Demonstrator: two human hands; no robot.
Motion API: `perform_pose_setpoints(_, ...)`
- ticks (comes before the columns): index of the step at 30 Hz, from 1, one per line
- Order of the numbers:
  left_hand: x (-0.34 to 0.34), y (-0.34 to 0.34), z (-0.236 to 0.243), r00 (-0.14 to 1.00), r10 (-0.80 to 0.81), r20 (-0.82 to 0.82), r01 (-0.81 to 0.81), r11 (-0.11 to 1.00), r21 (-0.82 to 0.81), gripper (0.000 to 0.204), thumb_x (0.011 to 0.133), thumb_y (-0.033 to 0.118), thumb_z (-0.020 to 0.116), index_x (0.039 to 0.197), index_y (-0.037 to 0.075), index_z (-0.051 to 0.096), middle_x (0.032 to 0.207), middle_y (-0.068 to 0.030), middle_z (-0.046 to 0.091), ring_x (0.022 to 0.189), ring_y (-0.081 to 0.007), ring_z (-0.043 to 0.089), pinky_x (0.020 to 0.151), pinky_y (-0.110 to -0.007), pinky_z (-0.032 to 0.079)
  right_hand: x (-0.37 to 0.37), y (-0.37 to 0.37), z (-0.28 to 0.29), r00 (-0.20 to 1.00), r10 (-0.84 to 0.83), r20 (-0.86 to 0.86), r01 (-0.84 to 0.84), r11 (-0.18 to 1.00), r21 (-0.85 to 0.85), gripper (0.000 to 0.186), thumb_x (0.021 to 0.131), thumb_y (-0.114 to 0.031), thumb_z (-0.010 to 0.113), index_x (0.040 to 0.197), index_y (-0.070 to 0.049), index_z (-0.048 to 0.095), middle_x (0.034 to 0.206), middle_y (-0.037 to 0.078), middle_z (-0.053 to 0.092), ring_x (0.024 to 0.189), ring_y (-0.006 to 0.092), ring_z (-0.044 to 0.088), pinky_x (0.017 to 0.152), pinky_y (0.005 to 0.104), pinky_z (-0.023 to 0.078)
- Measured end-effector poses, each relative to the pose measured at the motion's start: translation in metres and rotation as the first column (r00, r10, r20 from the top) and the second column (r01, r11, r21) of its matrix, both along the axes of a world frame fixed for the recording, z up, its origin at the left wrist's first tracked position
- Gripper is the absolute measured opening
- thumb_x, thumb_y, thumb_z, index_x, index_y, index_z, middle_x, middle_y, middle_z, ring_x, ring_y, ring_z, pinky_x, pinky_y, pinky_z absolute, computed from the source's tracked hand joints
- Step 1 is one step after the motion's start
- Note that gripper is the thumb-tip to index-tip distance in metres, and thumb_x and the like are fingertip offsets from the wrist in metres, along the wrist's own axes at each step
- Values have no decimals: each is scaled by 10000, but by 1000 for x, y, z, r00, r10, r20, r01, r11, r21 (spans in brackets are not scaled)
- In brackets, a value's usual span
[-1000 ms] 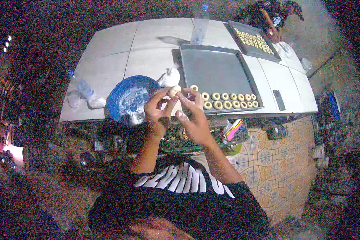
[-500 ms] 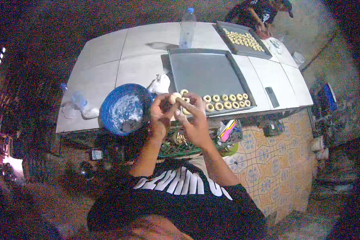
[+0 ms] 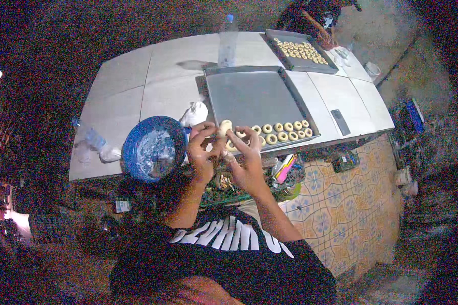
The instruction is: The person coats their hands with flour from a bowl, shapes a piece of dough into a ring by hand, and places it onto a metal tray.
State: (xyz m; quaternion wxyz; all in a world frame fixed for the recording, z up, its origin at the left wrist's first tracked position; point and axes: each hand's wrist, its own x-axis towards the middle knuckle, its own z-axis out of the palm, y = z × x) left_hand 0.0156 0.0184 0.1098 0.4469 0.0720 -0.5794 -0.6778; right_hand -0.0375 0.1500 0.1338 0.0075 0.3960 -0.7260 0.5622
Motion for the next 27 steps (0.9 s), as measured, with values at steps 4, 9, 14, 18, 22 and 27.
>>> perform_pose_setpoints(4,-2,-4,0,990,-127,65,125,992,24,302,848,-29,794,1120,-8,665,1266,-73,598,1090,-177,641,863,-293,571,0,0,7,975,-102,-195,118,990,73,428,879,-210,753,1291,-103,706,1356,172,533,1259,378,468,1086,493,373)
perform_pose_setpoints(9,1,-5,-6,893,-451,6,430,856,288,411,895,-75,618,1301,-13,644,1269,-71,651,1128,-173,642,1062,-312,478,-12,-5,8,980,-189,-69,192,980,47,375,872,-237,783,1181,-33,720,1251,174,591,1210,347,535,1040,441,426)
perform_pose_setpoints(14,2,-4,0,951,-276,139,283,958,-36,398,963,-8,639,1356,-17,582,1188,-63,652,1104,-142,640,952,-265,523,-40,-3,-24,947,-7,322,44,993,-107,289,871,-212,792,1075,-22,718,1196,127,637,1138,254,597,1003,393,458)
perform_pose_setpoints(18,6,-15,4,892,-451,-21,451,886,110,366,1001,47,656,1349,-23,569,1200,-71,675,1066,-125,655,904,-263,537,-27,-5,-10,817,273,508,-171,956,-239,173,927,-166,741,1020,-23,716,1164,59,669,1093,161,612,983,329,467)
perform_pose_setpoints(22,16,-23,14,930,-338,147,360,917,-172,248,1008,90,670,1231,-18,660,1150,-85,714,1041,-122,672,890,-266,542,-23,-2,5,695,344,632,-249,939,-237,219,940,-175,727,1107,-34,734,1131,45,690,1080,150,621,980,320,467)
perform_pose_setpoints(27,13,-15,14,947,-295,130,292,956,41,235,1006,117,683,1203,-11,694,1065,-77,746,992,-126,693,892,-271,550,-22,-1,2,640,363,678,-178,928,-328,282,947,-178,717,1196,-43,718,1149,39,702,1083,141,625,974,310,471)
